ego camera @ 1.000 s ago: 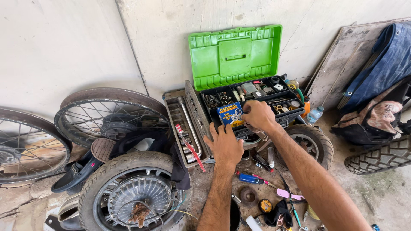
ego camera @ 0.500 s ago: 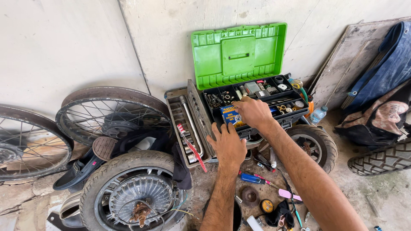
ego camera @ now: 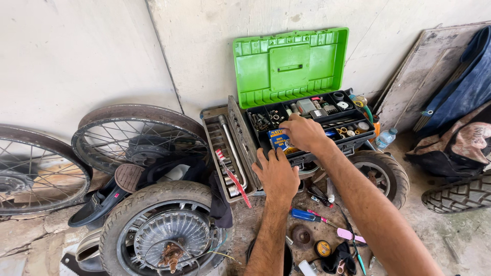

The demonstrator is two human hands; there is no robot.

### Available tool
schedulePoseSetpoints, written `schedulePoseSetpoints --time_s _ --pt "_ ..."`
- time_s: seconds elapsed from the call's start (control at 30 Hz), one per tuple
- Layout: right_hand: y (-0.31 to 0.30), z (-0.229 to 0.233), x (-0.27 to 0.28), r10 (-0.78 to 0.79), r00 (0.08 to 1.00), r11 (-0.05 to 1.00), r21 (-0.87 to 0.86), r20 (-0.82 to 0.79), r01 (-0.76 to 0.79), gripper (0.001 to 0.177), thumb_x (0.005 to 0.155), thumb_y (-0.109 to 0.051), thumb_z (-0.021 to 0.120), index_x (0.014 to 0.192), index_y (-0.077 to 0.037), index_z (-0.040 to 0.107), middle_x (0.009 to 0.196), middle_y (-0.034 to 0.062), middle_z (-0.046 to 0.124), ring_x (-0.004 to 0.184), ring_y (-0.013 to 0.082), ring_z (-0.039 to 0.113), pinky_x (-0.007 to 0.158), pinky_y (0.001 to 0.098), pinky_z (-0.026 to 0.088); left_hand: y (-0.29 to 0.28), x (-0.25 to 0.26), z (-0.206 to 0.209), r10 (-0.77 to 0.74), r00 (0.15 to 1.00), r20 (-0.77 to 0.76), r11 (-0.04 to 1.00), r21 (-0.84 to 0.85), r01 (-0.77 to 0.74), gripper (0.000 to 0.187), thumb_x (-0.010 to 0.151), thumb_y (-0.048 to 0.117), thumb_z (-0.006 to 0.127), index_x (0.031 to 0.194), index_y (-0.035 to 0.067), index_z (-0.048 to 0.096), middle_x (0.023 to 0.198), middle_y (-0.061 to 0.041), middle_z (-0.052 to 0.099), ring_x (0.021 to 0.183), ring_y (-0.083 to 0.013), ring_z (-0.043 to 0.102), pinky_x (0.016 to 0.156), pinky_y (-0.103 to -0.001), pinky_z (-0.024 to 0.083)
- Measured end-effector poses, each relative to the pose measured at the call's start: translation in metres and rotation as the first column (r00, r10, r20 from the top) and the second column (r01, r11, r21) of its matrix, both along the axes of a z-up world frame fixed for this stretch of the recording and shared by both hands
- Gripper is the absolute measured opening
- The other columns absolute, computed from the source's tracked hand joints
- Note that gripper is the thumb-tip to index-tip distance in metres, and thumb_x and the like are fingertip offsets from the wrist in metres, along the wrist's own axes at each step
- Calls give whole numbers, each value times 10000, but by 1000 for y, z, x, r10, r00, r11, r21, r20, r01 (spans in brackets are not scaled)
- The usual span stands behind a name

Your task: The person handles small mechanical components from a toolbox, using a vernier caliper to measure parts and examining a blue box containing a spring.

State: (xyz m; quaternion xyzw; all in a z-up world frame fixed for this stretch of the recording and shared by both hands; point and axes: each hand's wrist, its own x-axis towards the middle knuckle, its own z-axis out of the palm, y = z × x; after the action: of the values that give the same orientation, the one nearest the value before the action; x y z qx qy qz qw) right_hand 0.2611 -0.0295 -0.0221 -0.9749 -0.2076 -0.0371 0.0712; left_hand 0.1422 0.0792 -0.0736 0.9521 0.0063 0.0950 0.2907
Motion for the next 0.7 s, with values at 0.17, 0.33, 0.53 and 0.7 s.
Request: schedulePoseSetpoints --time_s 0.17,0.33,0.53,0.7 --pt "6 -27 12 -52 986 934 -342 160 105 177 933 -175 657 1049 -176 791 936 89 757 925 299 755 767 439 615 1 -2 2 -5 1000 10 998 56 5 788 807 344 832 1390 -62 492 1430 -219 502 1449 -444 238 1079 -699 242" --pt "1 -29 -1 -68 978 987 -127 195 94 162 887 -209 668 957 -142 798 877 126 760 833 353 747 713 479 604 1 -4 4 -8 1000 5 995 104 7 849 783 347 853 1420 -62 470 1464 -216 482 1455 -436 227 1084 -703 233" --pt "29 11 -20 -236 971 967 -107 -30 232 443 880 -520 720 935 -87 791 918 179 762 878 381 745 775 484 596 2 0 -2 -34 999 -5 992 123 34 843 767 323 863 1415 -54 478 1476 -218 474 1475 -444 221 1081 -699 241" --pt "43 13 -24 -254 965 955 -175 -66 240 595 764 -618 810 952 -55 773 939 166 757 907 360 757 766 468 610 4 0 -3 -53 997 -52 990 127 59 711 763 250 849 1318 -47 519 1496 -223 457 1500 -446 210 1100 -696 237"
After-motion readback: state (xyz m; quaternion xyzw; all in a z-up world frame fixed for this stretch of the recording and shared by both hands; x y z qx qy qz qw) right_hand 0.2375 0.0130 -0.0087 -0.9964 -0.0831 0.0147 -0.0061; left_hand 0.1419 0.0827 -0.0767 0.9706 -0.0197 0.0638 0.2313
